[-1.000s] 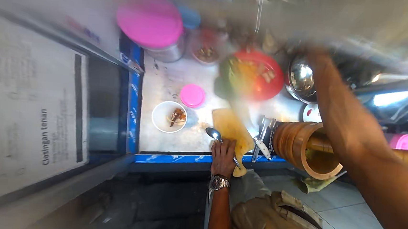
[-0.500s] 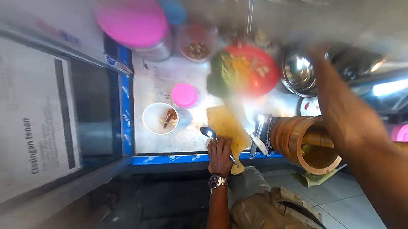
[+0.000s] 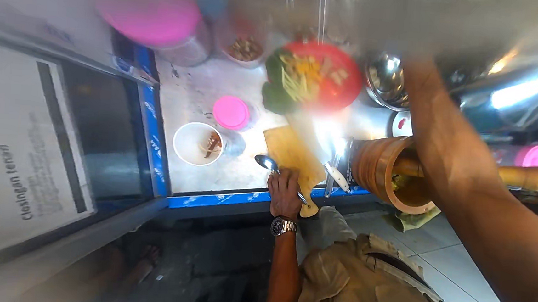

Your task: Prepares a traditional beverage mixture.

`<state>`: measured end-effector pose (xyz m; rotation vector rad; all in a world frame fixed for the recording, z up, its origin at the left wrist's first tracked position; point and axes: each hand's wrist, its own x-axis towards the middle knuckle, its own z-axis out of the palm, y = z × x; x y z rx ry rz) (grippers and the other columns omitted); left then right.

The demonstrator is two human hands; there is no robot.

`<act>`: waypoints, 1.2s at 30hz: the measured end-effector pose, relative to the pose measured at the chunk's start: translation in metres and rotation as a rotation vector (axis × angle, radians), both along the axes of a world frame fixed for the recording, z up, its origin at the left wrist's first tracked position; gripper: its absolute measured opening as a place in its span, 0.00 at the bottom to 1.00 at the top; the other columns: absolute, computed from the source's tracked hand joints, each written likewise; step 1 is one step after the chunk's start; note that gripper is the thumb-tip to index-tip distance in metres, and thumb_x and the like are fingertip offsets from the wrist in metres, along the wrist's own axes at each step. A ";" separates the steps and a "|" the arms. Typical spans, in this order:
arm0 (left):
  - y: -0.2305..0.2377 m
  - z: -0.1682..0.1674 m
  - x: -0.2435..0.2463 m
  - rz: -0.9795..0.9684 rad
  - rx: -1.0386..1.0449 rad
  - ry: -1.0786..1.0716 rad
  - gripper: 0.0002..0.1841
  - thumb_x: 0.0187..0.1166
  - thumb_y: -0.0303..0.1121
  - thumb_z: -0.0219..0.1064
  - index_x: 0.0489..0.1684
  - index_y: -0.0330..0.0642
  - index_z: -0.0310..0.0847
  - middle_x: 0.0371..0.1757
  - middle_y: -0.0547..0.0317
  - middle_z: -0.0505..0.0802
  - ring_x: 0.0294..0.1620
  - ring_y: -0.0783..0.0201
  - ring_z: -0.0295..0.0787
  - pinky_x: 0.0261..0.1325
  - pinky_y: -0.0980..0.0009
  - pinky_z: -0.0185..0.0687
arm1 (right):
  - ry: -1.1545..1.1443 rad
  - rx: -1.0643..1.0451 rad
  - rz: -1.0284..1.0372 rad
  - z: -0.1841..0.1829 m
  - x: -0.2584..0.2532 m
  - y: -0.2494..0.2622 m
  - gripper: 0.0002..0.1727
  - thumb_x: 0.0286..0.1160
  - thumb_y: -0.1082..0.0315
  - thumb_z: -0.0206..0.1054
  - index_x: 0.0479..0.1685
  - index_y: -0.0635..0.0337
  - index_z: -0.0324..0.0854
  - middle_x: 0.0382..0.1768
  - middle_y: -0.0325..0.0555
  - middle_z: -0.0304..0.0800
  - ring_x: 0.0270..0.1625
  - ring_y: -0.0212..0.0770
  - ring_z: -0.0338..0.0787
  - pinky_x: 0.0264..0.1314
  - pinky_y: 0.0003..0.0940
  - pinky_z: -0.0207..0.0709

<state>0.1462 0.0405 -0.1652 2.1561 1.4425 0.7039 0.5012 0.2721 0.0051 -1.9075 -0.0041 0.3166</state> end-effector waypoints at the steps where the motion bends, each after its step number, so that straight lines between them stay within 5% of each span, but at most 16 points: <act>1: 0.000 0.001 0.000 -0.001 -0.008 -0.001 0.17 0.77 0.23 0.58 0.59 0.42 0.87 0.63 0.39 0.87 0.65 0.34 0.82 0.78 0.36 0.61 | 0.009 -0.002 0.012 0.001 0.001 -0.003 0.16 0.94 0.68 0.43 0.54 0.67 0.75 0.34 0.46 0.77 0.25 0.35 0.78 0.31 0.25 0.79; 11: 0.000 -0.002 0.000 -0.005 -0.005 0.020 0.17 0.75 0.23 0.58 0.59 0.41 0.86 0.65 0.41 0.86 0.66 0.37 0.81 0.78 0.37 0.60 | 0.080 -0.001 -0.022 0.002 0.007 -0.015 0.16 0.94 0.66 0.45 0.60 0.64 0.76 0.33 0.43 0.79 0.26 0.32 0.81 0.32 0.23 0.79; 16: 0.002 0.001 -0.001 -0.017 -0.019 0.004 0.18 0.74 0.23 0.59 0.61 0.41 0.85 0.65 0.38 0.86 0.68 0.33 0.80 0.77 0.34 0.61 | 0.051 0.315 0.119 -0.059 0.061 -0.028 0.15 0.95 0.60 0.45 0.52 0.64 0.70 0.29 0.44 0.76 0.26 0.37 0.80 0.33 0.32 0.82; 26: 0.008 0.010 0.001 -0.031 -0.009 -0.005 0.19 0.75 0.21 0.57 0.59 0.40 0.88 0.62 0.36 0.89 0.65 0.32 0.83 0.76 0.33 0.64 | 0.143 0.287 0.153 0.010 -0.015 -0.051 0.09 0.89 0.68 0.47 0.43 0.59 0.71 0.22 0.37 0.76 0.21 0.30 0.78 0.28 0.26 0.79; 36: 0.011 0.020 0.001 -0.072 -0.021 0.011 0.20 0.74 0.19 0.57 0.62 0.39 0.87 0.63 0.35 0.88 0.65 0.30 0.83 0.77 0.32 0.63 | 0.271 0.341 0.261 0.060 -0.091 -0.111 0.14 0.93 0.67 0.45 0.57 0.61 0.76 0.24 0.35 0.75 0.20 0.30 0.76 0.26 0.25 0.76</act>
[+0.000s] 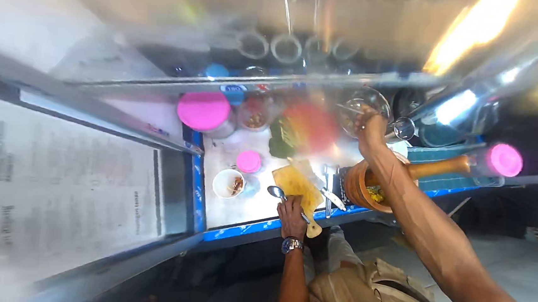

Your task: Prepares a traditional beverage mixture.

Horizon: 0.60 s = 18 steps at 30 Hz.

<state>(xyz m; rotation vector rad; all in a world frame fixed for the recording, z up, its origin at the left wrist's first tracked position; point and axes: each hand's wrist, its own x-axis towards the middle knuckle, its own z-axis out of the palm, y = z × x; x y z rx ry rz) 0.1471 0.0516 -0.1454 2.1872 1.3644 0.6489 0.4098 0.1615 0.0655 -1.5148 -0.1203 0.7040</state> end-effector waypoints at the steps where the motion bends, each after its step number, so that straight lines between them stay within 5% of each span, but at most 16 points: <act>1: 0.000 0.000 0.000 0.001 -0.005 -0.001 0.21 0.74 0.19 0.56 0.62 0.39 0.87 0.64 0.34 0.88 0.66 0.30 0.83 0.77 0.32 0.62 | 0.015 -0.001 0.004 0.006 -0.005 -0.008 0.15 0.93 0.68 0.45 0.58 0.61 0.77 0.25 0.36 0.76 0.21 0.30 0.77 0.26 0.25 0.77; 12: 0.001 -0.005 -0.001 -0.011 0.016 -0.005 0.19 0.76 0.21 0.56 0.63 0.37 0.86 0.64 0.32 0.86 0.68 0.29 0.80 0.77 0.34 0.62 | 0.012 -0.053 -0.008 0.067 -0.013 -0.177 0.16 0.94 0.61 0.46 0.60 0.53 0.80 0.28 0.32 0.81 0.22 0.26 0.76 0.25 0.21 0.73; 18: 0.002 -0.004 -0.001 -0.013 0.018 0.004 0.19 0.76 0.21 0.55 0.63 0.34 0.85 0.65 0.29 0.85 0.71 0.27 0.77 0.78 0.34 0.61 | -0.198 -0.114 -0.056 0.061 -0.006 -0.256 0.17 0.93 0.65 0.44 0.58 0.57 0.80 0.28 0.36 0.83 0.20 0.28 0.79 0.23 0.23 0.78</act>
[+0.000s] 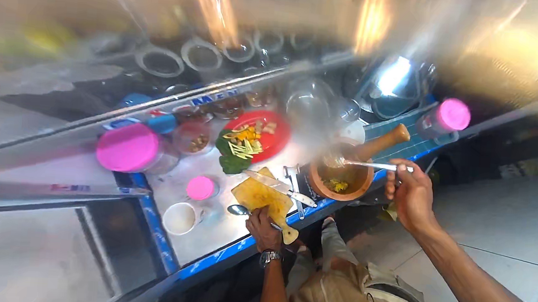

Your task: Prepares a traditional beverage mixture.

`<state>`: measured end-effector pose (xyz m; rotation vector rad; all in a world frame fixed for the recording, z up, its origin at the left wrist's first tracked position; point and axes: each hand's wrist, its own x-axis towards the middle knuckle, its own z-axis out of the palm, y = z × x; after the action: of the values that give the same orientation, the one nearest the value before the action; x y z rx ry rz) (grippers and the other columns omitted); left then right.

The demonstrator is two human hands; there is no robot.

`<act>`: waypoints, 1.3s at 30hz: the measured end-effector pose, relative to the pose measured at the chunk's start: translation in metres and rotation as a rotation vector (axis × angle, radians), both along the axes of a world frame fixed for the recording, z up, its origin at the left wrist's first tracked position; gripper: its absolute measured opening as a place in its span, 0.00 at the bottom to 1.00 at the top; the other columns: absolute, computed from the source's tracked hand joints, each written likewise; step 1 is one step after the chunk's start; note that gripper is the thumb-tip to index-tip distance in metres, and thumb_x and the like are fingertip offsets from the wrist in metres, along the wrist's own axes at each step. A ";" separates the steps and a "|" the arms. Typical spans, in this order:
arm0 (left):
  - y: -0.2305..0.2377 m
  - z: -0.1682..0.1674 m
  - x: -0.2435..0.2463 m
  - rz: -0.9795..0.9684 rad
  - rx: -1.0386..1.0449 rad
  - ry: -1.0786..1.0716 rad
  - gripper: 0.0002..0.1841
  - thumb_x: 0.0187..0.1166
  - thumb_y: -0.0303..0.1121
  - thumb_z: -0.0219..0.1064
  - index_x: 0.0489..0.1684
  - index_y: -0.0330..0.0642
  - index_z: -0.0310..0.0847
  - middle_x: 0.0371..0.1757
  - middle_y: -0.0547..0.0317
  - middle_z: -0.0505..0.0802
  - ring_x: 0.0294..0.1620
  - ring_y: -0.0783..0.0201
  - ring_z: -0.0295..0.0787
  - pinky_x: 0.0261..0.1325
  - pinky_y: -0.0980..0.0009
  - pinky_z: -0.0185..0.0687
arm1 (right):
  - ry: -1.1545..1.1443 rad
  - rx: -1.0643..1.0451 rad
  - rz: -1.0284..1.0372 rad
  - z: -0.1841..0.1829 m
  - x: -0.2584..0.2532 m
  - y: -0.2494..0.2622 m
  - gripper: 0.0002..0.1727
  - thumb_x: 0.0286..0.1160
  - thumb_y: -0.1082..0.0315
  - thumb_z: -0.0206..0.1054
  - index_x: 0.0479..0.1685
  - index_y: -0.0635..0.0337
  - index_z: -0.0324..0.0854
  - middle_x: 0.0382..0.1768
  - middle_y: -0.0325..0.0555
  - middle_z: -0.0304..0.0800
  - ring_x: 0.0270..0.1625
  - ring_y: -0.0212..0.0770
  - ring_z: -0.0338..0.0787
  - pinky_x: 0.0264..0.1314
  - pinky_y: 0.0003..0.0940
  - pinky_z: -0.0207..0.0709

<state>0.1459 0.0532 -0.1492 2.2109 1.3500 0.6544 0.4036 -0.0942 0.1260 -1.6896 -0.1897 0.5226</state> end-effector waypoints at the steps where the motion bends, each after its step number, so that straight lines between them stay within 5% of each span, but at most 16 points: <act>1: 0.000 -0.001 0.000 0.005 0.006 0.000 0.19 0.76 0.22 0.55 0.62 0.34 0.85 0.65 0.29 0.85 0.71 0.27 0.77 0.78 0.34 0.62 | -0.147 -0.035 0.078 -0.008 -0.001 -0.012 0.16 0.91 0.67 0.44 0.58 0.59 0.79 0.28 0.36 0.84 0.21 0.28 0.81 0.26 0.24 0.81; 4: -0.001 -0.002 0.000 0.010 0.022 0.001 0.19 0.78 0.23 0.54 0.62 0.34 0.84 0.65 0.28 0.84 0.70 0.27 0.78 0.78 0.34 0.61 | -0.782 -0.147 0.412 -0.024 0.001 -0.040 0.17 0.88 0.69 0.51 0.55 0.68 0.85 0.34 0.46 0.88 0.30 0.30 0.85 0.35 0.25 0.84; 7: -0.001 -0.002 0.000 0.020 0.043 0.007 0.19 0.79 0.24 0.53 0.61 0.35 0.85 0.64 0.29 0.85 0.69 0.28 0.78 0.78 0.35 0.62 | -1.017 -0.056 0.441 -0.006 0.003 -0.041 0.14 0.91 0.66 0.51 0.55 0.59 0.83 0.37 0.46 0.86 0.35 0.29 0.86 0.40 0.23 0.84; 10: -0.001 -0.004 -0.001 0.025 0.054 0.019 0.19 0.78 0.24 0.53 0.62 0.35 0.85 0.64 0.29 0.85 0.69 0.29 0.78 0.78 0.38 0.63 | -0.990 0.008 0.306 0.018 0.004 -0.014 0.12 0.91 0.65 0.53 0.56 0.55 0.82 0.36 0.39 0.84 0.33 0.26 0.85 0.36 0.23 0.84; 13: -0.002 -0.005 -0.001 0.029 0.060 0.012 0.18 0.78 0.25 0.53 0.61 0.34 0.85 0.63 0.28 0.85 0.68 0.29 0.79 0.77 0.38 0.63 | -0.861 -0.113 0.310 0.012 -0.002 0.030 0.15 0.87 0.71 0.55 0.59 0.67 0.83 0.38 0.45 0.89 0.30 0.30 0.86 0.32 0.27 0.86; 16: -0.002 -0.003 -0.001 0.039 0.045 0.013 0.18 0.79 0.24 0.53 0.61 0.33 0.85 0.62 0.28 0.86 0.68 0.29 0.79 0.77 0.39 0.64 | -0.592 -0.270 0.321 -0.011 0.004 0.094 0.18 0.92 0.66 0.51 0.70 0.61 0.79 0.39 0.47 0.91 0.27 0.35 0.86 0.29 0.33 0.84; 23: -0.002 -0.007 -0.001 0.049 0.050 -0.002 0.18 0.81 0.25 0.52 0.59 0.36 0.87 0.59 0.32 0.88 0.66 0.30 0.81 0.76 0.35 0.64 | -0.563 -0.419 0.142 -0.075 0.079 0.263 0.20 0.92 0.64 0.50 0.68 0.65 0.81 0.53 0.55 0.93 0.58 0.50 0.92 0.67 0.51 0.81; 25: -0.002 -0.006 0.000 0.052 0.041 -0.002 0.18 0.80 0.24 0.52 0.59 0.35 0.87 0.58 0.32 0.88 0.64 0.29 0.82 0.75 0.35 0.65 | -0.603 -0.466 0.165 -0.088 0.096 0.295 0.19 0.84 0.66 0.60 0.65 0.70 0.81 0.60 0.62 0.90 0.69 0.55 0.87 0.75 0.51 0.75; 27: -0.003 -0.007 -0.001 0.049 0.027 0.000 0.18 0.79 0.24 0.53 0.59 0.35 0.87 0.58 0.32 0.88 0.63 0.29 0.82 0.74 0.34 0.65 | -0.657 -0.539 0.252 -0.115 0.115 0.322 0.28 0.78 0.63 0.70 0.72 0.74 0.77 0.73 0.68 0.80 0.82 0.60 0.74 0.87 0.52 0.62; 30: -0.004 -0.007 -0.001 0.050 0.024 0.001 0.18 0.77 0.23 0.54 0.58 0.35 0.87 0.58 0.32 0.89 0.63 0.29 0.83 0.74 0.33 0.65 | -0.723 -0.866 0.584 -0.138 0.136 0.349 0.31 0.87 0.56 0.59 0.82 0.70 0.70 0.82 0.69 0.71 0.88 0.66 0.64 0.90 0.62 0.52; 33: -0.004 -0.008 0.000 0.061 0.036 0.000 0.17 0.77 0.23 0.54 0.56 0.35 0.88 0.57 0.32 0.90 0.60 0.29 0.85 0.73 0.34 0.66 | -0.630 -0.878 0.660 -0.143 0.137 0.363 0.30 0.89 0.61 0.58 0.83 0.73 0.67 0.83 0.70 0.68 0.90 0.65 0.62 0.92 0.57 0.51; 36: -0.006 -0.006 0.000 0.074 0.029 0.007 0.17 0.77 0.24 0.55 0.56 0.36 0.88 0.57 0.33 0.90 0.60 0.30 0.85 0.74 0.34 0.66 | -0.388 -0.783 0.530 -0.106 0.115 0.365 0.31 0.81 0.67 0.65 0.82 0.72 0.68 0.83 0.60 0.72 0.87 0.48 0.69 0.90 0.38 0.57; 39: -0.007 -0.006 0.002 0.089 0.017 0.001 0.17 0.76 0.23 0.55 0.55 0.35 0.88 0.57 0.32 0.89 0.62 0.28 0.83 0.75 0.33 0.63 | -0.178 -0.423 0.265 -0.106 0.108 0.360 0.22 0.81 0.75 0.64 0.72 0.76 0.72 0.61 0.60 0.83 0.55 0.41 0.86 0.58 0.28 0.81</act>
<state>0.1475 0.0464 -0.1557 2.1746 1.4555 0.6998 0.5121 0.2659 0.0202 -2.1407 -0.4625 0.6410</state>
